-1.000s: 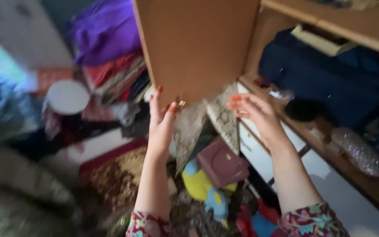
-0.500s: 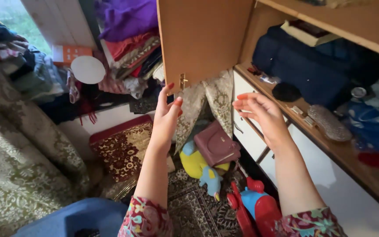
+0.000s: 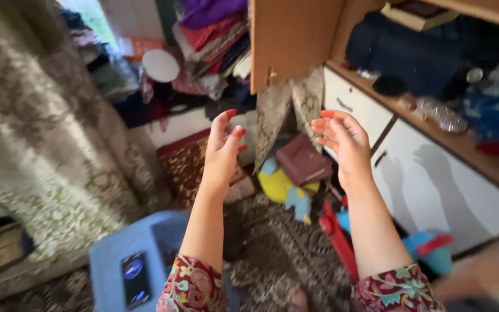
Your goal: Fold various pieces of clothing and place them on a shelf in a wardrobe.
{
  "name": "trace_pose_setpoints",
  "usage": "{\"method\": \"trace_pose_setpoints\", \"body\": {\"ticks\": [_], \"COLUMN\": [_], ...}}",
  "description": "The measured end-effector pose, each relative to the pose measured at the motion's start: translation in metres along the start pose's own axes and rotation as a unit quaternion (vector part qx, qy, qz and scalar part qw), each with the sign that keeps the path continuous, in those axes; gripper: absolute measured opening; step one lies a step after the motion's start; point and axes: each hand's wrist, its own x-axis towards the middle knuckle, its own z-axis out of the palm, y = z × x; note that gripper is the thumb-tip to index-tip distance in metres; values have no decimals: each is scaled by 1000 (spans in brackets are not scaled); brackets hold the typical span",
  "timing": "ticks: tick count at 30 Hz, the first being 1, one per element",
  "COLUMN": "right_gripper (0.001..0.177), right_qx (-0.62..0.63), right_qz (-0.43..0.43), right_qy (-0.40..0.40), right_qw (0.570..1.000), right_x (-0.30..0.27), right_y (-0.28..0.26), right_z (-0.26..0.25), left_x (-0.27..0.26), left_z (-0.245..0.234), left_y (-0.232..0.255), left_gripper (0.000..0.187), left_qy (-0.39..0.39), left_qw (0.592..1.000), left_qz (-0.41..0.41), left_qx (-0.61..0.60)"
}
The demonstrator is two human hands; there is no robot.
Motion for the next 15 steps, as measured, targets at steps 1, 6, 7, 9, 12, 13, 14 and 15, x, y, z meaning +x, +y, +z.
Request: {"method": "trace_pose_setpoints", "body": {"ticks": [1,6,7,9,12,13,14,15], "right_gripper": [24,20,20,19,19,19,19,19], "right_qx": [-1,26,25,18,21,22,26,30], "right_qz": [6,80,80,100,108,111,113,115], "right_qy": [2,63,57,26,-23,-39,-52,-66], "right_qw": [1000,994,995,995,994,993,992,991], "right_x": [-18,-99,-109,-127,-145,-152,-159,-166], "right_y": [6,23,21,18,17,16,16,16], "right_z": [10,62,71,88,111,122,131,141], "left_x": [-14,-82,-91,-111,-148,-164,-180,-195], "left_z": [-14,-89,-103,-130,-167,-175,-182,-188], "left_y": [4,27,38,58,88,98,108,117], "left_gripper": [45,27,27,20,20,20,21,21], "left_qy": [0,55,60,97,142,157,164,173], "left_qw": [1000,998,997,994,989,987,986,985], "left_qz": [-6,-5,-3,-13,-11,-7,-5,-2], "left_qx": [0,-40,-41,-50,-42,-39,-28,-17]}}
